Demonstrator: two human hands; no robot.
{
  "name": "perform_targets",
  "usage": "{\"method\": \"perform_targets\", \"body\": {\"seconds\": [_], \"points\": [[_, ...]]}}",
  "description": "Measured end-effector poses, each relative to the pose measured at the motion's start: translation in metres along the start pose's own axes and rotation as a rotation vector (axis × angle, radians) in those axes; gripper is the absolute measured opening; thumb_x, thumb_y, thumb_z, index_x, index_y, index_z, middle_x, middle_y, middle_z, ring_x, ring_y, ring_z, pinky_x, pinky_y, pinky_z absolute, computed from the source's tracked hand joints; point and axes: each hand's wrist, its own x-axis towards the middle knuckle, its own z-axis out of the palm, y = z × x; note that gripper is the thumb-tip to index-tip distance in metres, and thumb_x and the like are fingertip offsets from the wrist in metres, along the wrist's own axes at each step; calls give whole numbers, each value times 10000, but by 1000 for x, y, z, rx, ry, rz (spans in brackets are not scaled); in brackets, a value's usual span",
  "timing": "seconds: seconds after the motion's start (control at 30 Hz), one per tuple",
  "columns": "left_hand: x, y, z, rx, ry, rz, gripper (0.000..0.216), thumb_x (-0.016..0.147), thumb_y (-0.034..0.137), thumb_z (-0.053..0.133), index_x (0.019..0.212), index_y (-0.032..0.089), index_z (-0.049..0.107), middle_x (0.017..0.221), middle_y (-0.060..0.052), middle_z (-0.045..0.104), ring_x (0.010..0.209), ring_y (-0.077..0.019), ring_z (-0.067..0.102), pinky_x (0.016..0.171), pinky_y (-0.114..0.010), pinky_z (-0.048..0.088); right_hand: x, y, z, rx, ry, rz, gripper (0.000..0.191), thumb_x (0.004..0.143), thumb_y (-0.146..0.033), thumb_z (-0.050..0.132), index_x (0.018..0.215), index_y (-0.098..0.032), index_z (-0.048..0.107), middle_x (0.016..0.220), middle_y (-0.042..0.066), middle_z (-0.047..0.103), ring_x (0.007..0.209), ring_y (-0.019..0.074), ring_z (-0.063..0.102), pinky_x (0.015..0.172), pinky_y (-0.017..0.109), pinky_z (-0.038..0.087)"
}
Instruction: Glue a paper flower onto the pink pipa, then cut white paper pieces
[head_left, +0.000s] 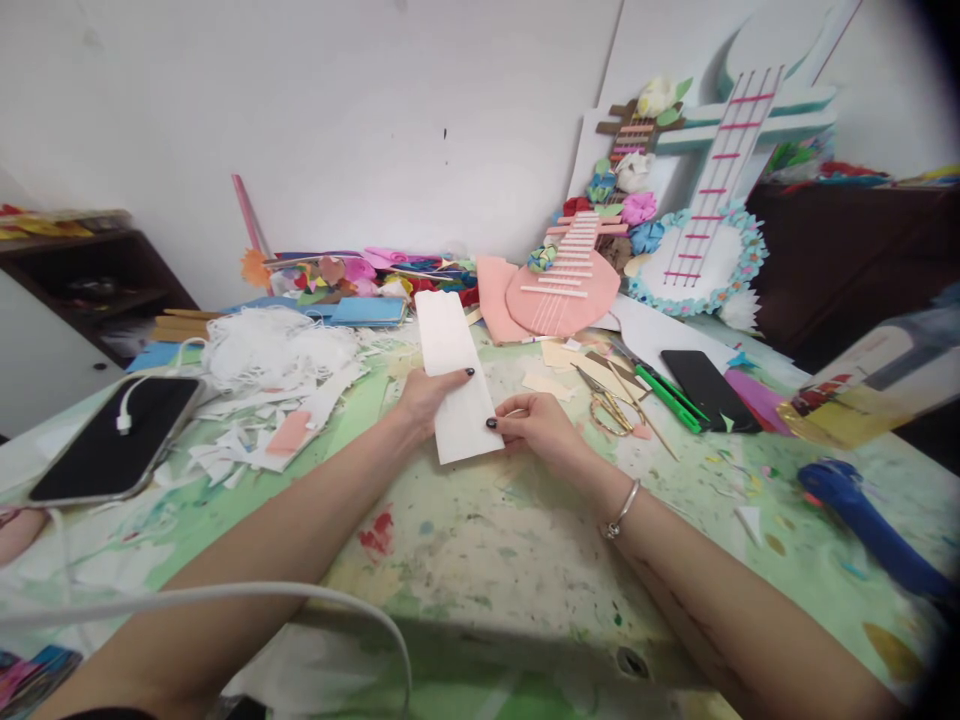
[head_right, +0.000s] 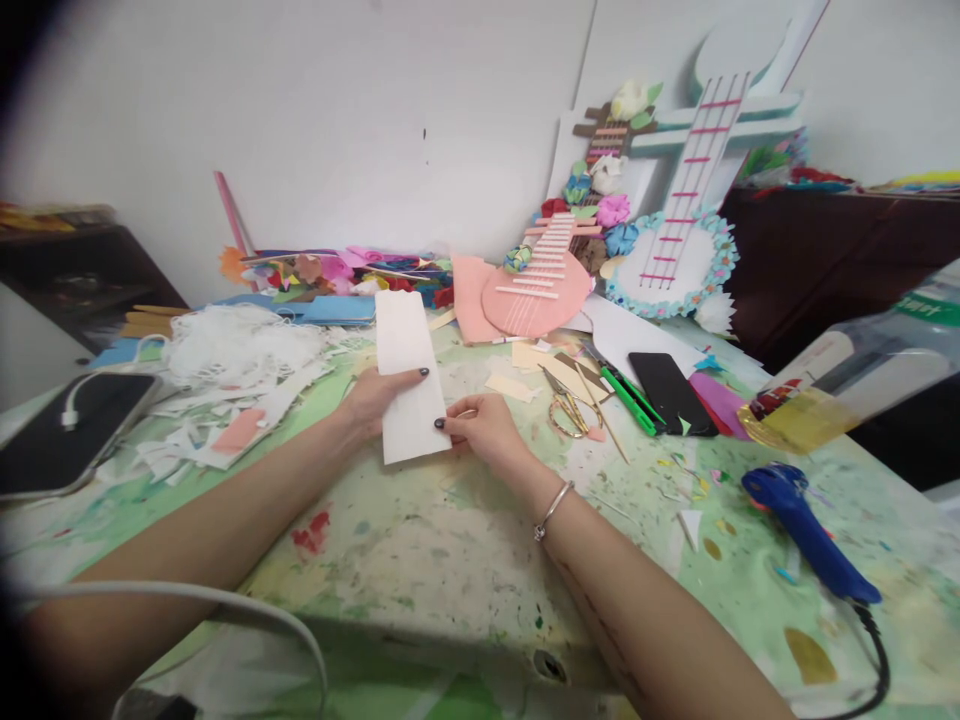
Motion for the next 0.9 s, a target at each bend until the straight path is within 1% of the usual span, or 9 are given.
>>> {"method": "perform_targets", "body": {"seconds": [0.1, 0.27, 0.37, 0.5, 0.6, 0.67, 0.73, 0.83, 0.9], "points": [[0, -1, 0, -12, -15, 16, 272, 554, 130, 766, 805, 89, 670, 763, -86, 711, 615, -217, 652, 570, -354, 566, -1, -1, 2, 0, -8, 42, 143, 630, -84, 715, 655, -153, 593, 532, 19, 656, 508, 158, 634, 476, 276, 562], [-1, -2, 2, -9, -13, 17, 252, 559, 120, 741, 796, 87, 662, 716, -70, 701, 579, -202, 639, 555, -340, 557, -1, -1, 4, 10, -51, 52, 117, 718, -37, 592, 703, -151, 572, 525, -7, 633, 509, 136, 630, 515, 259, 566], [-2, -2, 2, 6, -12, 20, 232, 567, 117, 731, 785, 90, 657, 700, -66, 697, 573, -197, 635, 554, -333, 551, -1, -1, 5, 22, -66, 74, 124, 733, -34, 556, 714, -155, 574, 541, -12, 630, 521, 134, 631, 546, 268, 566], [-2, -3, 2, 18, -31, 13, 249, 568, 119, 739, 802, 96, 657, 695, -63, 696, 587, -203, 641, 592, -351, 555, -4, -3, 7, 40, -88, 115, 160, 730, -14, 509, 739, -150, 594, 565, 0, 639, 540, 144, 634, 584, 299, 563], [-2, -3, 1, 21, -29, 0, 252, 574, 112, 739, 813, 91, 659, 719, -72, 703, 603, -210, 648, 611, -367, 562, -4, -3, 7, 20, -53, 94, 120, 735, -44, 551, 749, -146, 611, 595, 7, 649, 549, 135, 625, 571, 273, 540], [-1, -3, 1, 21, -27, -6, 241, 583, 104, 734, 813, 88, 660, 739, -80, 708, 613, -214, 653, 617, -373, 568, -4, -2, 7, -16, -28, 42, 54, 739, -89, 607, 734, -137, 630, 630, 15, 659, 558, 121, 615, 549, 238, 514], [-1, -3, 1, 22, -28, -7, 232, 593, 95, 727, 815, 89, 660, 751, -83, 710, 625, -215, 657, 626, -373, 572, -2, -1, 5, -52, -31, -9, 19, 715, -113, 660, 715, -129, 650, 633, 15, 661, 539, 103, 589, 507, 206, 475], [-2, -2, 2, 19, -38, -21, 236, 605, 94, 722, 832, 97, 655, 753, -78, 708, 627, -214, 658, 624, -373, 576, -1, 1, 3, -71, -26, -41, 74, 644, -91, 708, 684, -132, 661, 563, -5, 641, 470, 81, 528, 441, 186, 404], [-3, 0, 2, 15, -68, -43, 269, 609, 105, 726, 866, 103, 650, 761, -77, 708, 621, -215, 658, 605, -373, 578, -1, 1, 2, -39, -22, -49, 95, 619, -83, 716, 675, -137, 662, 559, -5, 646, 483, 92, 545, 452, 194, 416]]}}
